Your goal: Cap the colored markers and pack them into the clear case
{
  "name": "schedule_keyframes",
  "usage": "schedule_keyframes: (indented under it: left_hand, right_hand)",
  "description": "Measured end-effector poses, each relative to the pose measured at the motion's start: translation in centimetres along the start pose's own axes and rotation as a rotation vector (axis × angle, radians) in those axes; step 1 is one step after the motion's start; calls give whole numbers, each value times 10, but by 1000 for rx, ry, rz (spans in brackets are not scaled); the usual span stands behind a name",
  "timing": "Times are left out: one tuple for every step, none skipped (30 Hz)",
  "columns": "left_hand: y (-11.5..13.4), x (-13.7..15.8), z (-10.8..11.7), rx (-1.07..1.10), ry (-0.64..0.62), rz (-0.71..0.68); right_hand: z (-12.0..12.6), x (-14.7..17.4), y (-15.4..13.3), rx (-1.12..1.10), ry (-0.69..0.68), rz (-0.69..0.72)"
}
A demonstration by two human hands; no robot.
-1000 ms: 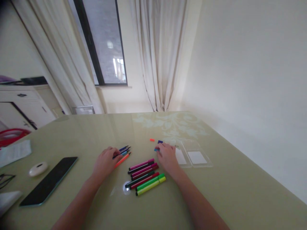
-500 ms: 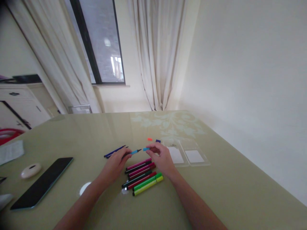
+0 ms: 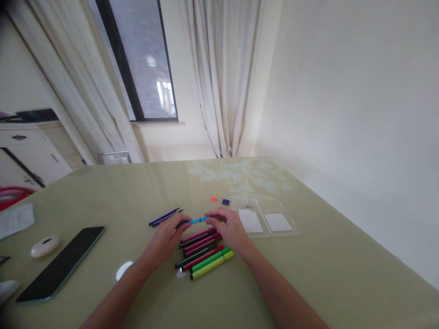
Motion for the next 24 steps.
schedule_keyframes:
  left_hand:
    - [1, 0, 0, 8, 5, 1]
    - [1, 0, -1, 12, 7, 6]
    - [2, 1, -1, 14, 9, 13]
    - [3, 1, -1, 14, 12, 21]
    - [5, 1, -1, 16, 16, 28]
    - [6, 1, -1, 18, 18, 35]
    - [7, 1, -1, 20, 19, 41]
    - [8, 1, 0, 22, 17, 48]
    - [8, 1, -1, 21, 10, 58]
    - [7, 1, -1, 17, 1, 71]
    - [6, 1, -2, 8, -11, 83]
    - [5, 1, -3, -6, -24, 94]
    - [3, 1, -5, -24, -39, 105]
    - [1, 2, -6, -46, -54, 114]
    - [-1, 2, -8, -72, -69, 121]
    - [-2, 2, -10, -103, -81, 125]
    - [-3, 3, -11, -137, -95, 128]
    - [-3, 3, -12, -169, -108, 132]
    - [-2, 4, -13, -195, -124, 135]
    - [-1, 4, -14, -210, -144, 133]
    - [1, 5, -15, -212, -169, 126]
    - [3, 5, -17, -203, -192, 113]
    - [5, 5, -18, -191, -211, 97]
    - [6, 4, -18, -182, -222, 81]
  right_hand:
    - [0, 0, 0, -11, -3, -13]
    - [1, 0, 0, -25, -8, -25]
    - [1, 1, 0, -45, -10, -36]
    - [1, 1, 0, -65, -13, -47]
    - [1, 1, 0, -83, -15, -58]
    - [0, 2, 0, -97, -15, -70]
    - [0, 2, 1, -107, -16, -81]
    - [-1, 3, 2, -114, -19, -90]
    - [-2, 3, 3, -116, -24, -94]
    - [-3, 2, 4, -112, -31, -95]
    - [-4, 2, 6, -102, -38, -94]
    - [-5, 1, 8, -82, -49, -93]
    - [-6, 0, 10, -51, -63, -89]
    - [-5, -2, 12, 0, -75, -73]
    - [-4, -4, 12, 71, -72, -42]
    - [-2, -6, 13, 167, -51, 2]
    - [2, -7, 12, 287, -14, 51]
    - [7, -9, 12, 428, 36, 98]
    - [11, -10, 11, 578, 86, 132]
    - [16, -10, 11, 725, 126, 147]
    - [19, -11, 12, 857, 150, 147]
    - [22, -11, 13, 968, 157, 142]
    - [23, -10, 15, 1056, 153, 137]
    - [23, -10, 16, 1121, 141, 133]
Point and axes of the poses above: each hand's wrist, its own x-axis away from the middle knuckle, its own z-axis out of the back of the hand, y = z × x, the point moved 3 cm from there along -x, towards the middle knuckle, and after that the axes turned 1 degree about y, right-handed, at the moved point
